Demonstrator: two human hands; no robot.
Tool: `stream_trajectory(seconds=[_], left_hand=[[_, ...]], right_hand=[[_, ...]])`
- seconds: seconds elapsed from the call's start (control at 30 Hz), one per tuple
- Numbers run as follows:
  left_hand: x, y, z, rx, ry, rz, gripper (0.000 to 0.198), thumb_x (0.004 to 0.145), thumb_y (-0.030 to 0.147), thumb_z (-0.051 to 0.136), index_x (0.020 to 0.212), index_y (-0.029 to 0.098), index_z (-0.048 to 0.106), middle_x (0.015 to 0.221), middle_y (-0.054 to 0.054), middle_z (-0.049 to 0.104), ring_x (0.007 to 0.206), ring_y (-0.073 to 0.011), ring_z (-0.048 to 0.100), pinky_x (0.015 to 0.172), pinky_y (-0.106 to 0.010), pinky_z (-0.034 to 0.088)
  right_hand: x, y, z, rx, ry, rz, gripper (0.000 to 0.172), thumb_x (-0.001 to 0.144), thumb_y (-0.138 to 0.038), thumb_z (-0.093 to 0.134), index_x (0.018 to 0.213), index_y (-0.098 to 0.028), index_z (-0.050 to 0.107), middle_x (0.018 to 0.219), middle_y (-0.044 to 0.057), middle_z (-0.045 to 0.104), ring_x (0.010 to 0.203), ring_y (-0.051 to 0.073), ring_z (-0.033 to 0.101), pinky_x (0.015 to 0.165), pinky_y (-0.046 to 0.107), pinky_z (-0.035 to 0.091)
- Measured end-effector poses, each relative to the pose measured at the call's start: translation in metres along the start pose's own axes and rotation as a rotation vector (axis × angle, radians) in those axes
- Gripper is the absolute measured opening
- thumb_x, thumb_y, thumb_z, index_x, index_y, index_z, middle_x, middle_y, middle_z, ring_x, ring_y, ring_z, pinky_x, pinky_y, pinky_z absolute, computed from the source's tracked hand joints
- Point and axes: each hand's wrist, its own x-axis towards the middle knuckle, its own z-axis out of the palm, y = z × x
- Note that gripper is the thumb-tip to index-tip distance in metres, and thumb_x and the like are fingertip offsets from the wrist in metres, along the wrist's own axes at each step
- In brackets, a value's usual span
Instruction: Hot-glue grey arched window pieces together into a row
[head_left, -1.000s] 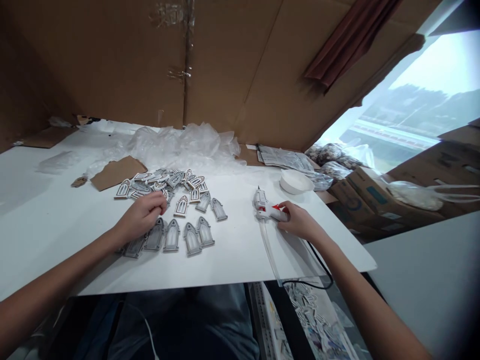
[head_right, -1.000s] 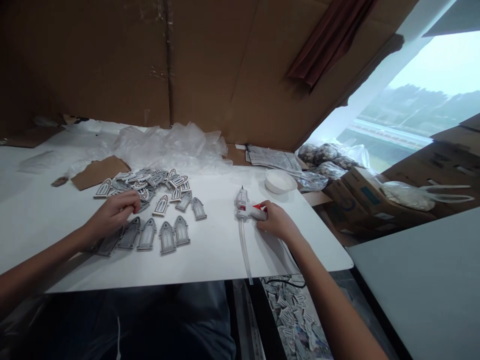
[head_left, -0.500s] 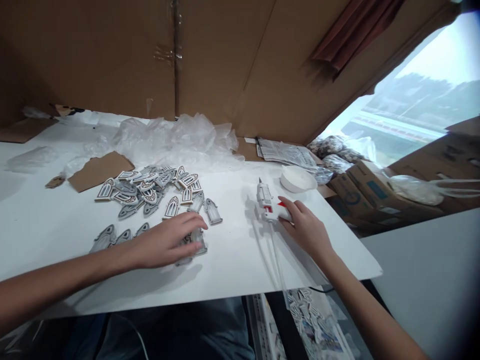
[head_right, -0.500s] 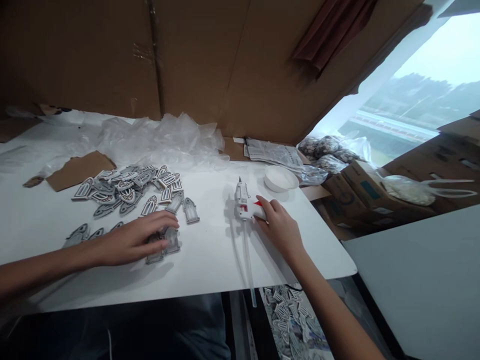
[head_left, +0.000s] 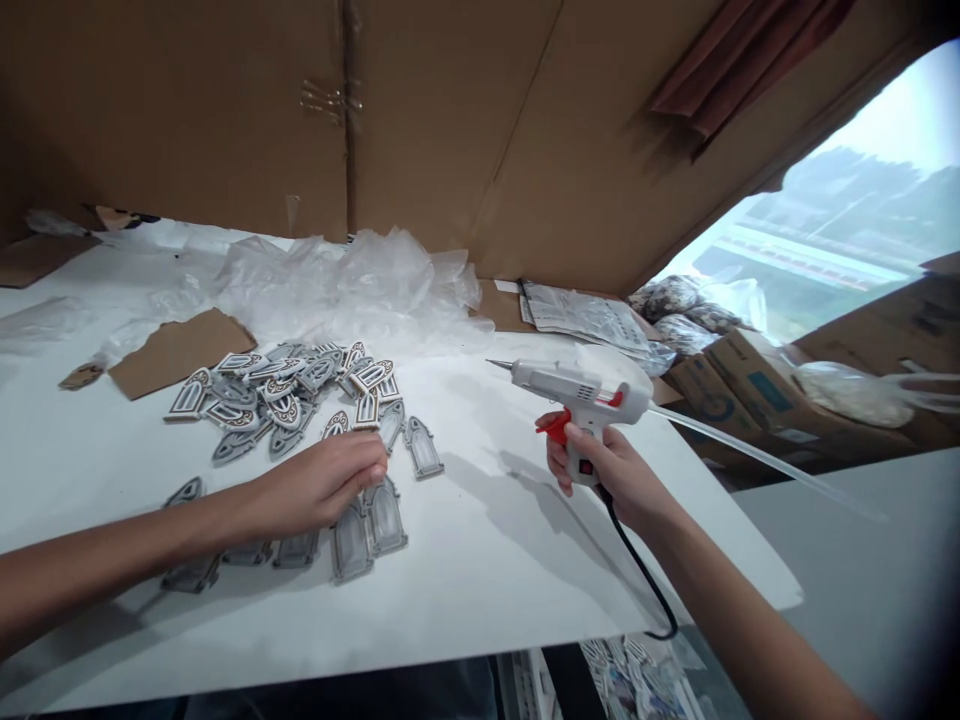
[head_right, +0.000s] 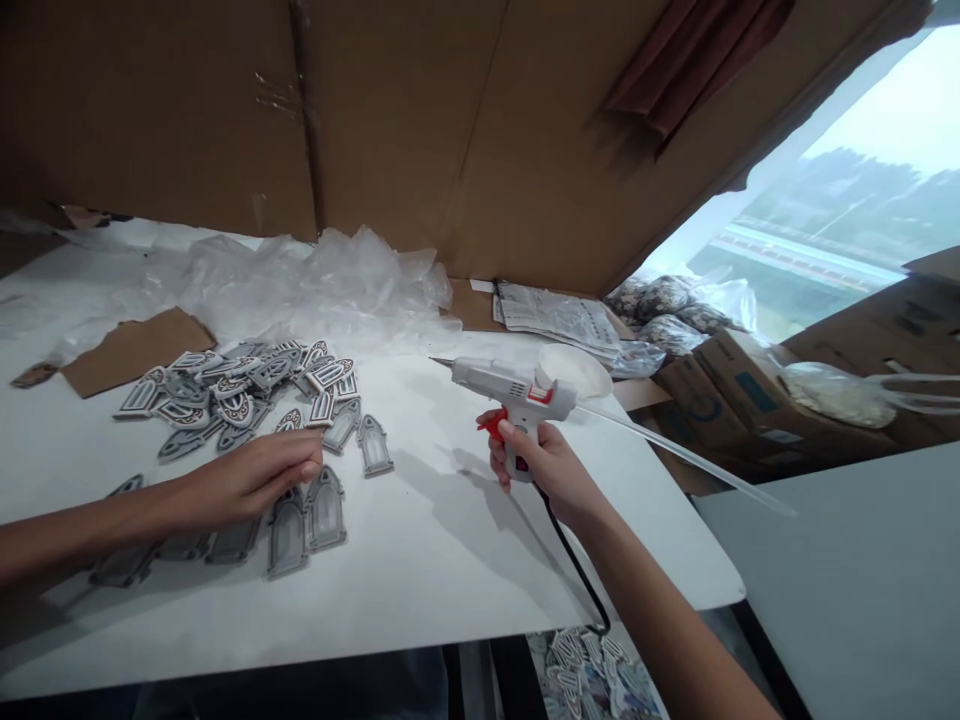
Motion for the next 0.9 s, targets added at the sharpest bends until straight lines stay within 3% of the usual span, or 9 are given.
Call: stream_trajectory(seconds=[0.23, 0.43, 0.7, 0.8, 0.9], left_hand=[[-0.004, 0.005, -0.007, 0.104, -0.087, 0.053, 0.024, 0.103, 0.029, 0.032, 0.088, 0.020, 0.049, 0.088, -0.003, 0.053, 0.083, -0.0174, 0.049, 0.077, -0.032, 0.038], [0.012, -0.010, -0.022, 0.165, -0.024, 0.013, 0.024, 0.103, 0.029, 0.034, 0.096, 0.021, 0.055, 0.096, -0.004, 0.057, 0.090, -0.0179, 0.053, 0.080, -0.031, 0.039], [0.077, -0.043, -0.059, 0.294, 0.141, 0.009, 0.022, 0.099, 0.032, 0.039, 0.095, 0.020, 0.057, 0.093, -0.004, 0.061, 0.085, -0.0182, 0.057, 0.077, -0.030, 0.043], [0.104, -0.039, -0.065, 0.381, 0.193, 0.026, 0.021, 0.097, 0.031, 0.040, 0.095, 0.019, 0.057, 0.096, -0.006, 0.062, 0.089, -0.0200, 0.058, 0.080, -0.032, 0.044], [0.107, -0.034, -0.078, 0.449, 0.197, -0.016, 0.019, 0.092, 0.032, 0.048, 0.102, 0.021, 0.060, 0.103, -0.006, 0.064, 0.095, -0.0209, 0.059, 0.088, -0.033, 0.043]], right_hand=[[0.006, 0.002, 0.010, 0.206, -0.159, 0.057, 0.038, 0.083, -0.053, 0.066, 0.100, -0.019, 0.062, 0.062, -0.004, 0.047, 0.045, 0.010, 0.045, 0.038, 0.023, 0.038], [0.001, 0.005, 0.013, 0.277, -0.178, 0.059, 0.045, 0.077, -0.057, 0.070, 0.097, -0.019, 0.062, 0.061, -0.004, 0.046, 0.043, 0.009, 0.043, 0.036, 0.022, 0.035], [-0.006, 0.017, -0.001, 0.272, 0.069, -0.008, 0.043, 0.077, -0.056, 0.071, 0.097, -0.020, 0.059, 0.061, -0.005, 0.046, 0.043, 0.009, 0.042, 0.035, 0.021, 0.030], [-0.008, 0.022, -0.003, 0.288, 0.149, -0.019, 0.041, 0.076, -0.055, 0.071, 0.091, -0.019, 0.060, 0.060, -0.004, 0.045, 0.042, 0.008, 0.040, 0.036, 0.021, 0.027], [-0.008, 0.029, -0.005, 0.256, 0.194, 0.016, 0.038, 0.075, -0.054, 0.071, 0.073, -0.019, 0.057, 0.058, -0.003, 0.044, 0.042, 0.008, 0.038, 0.039, 0.023, 0.027]])
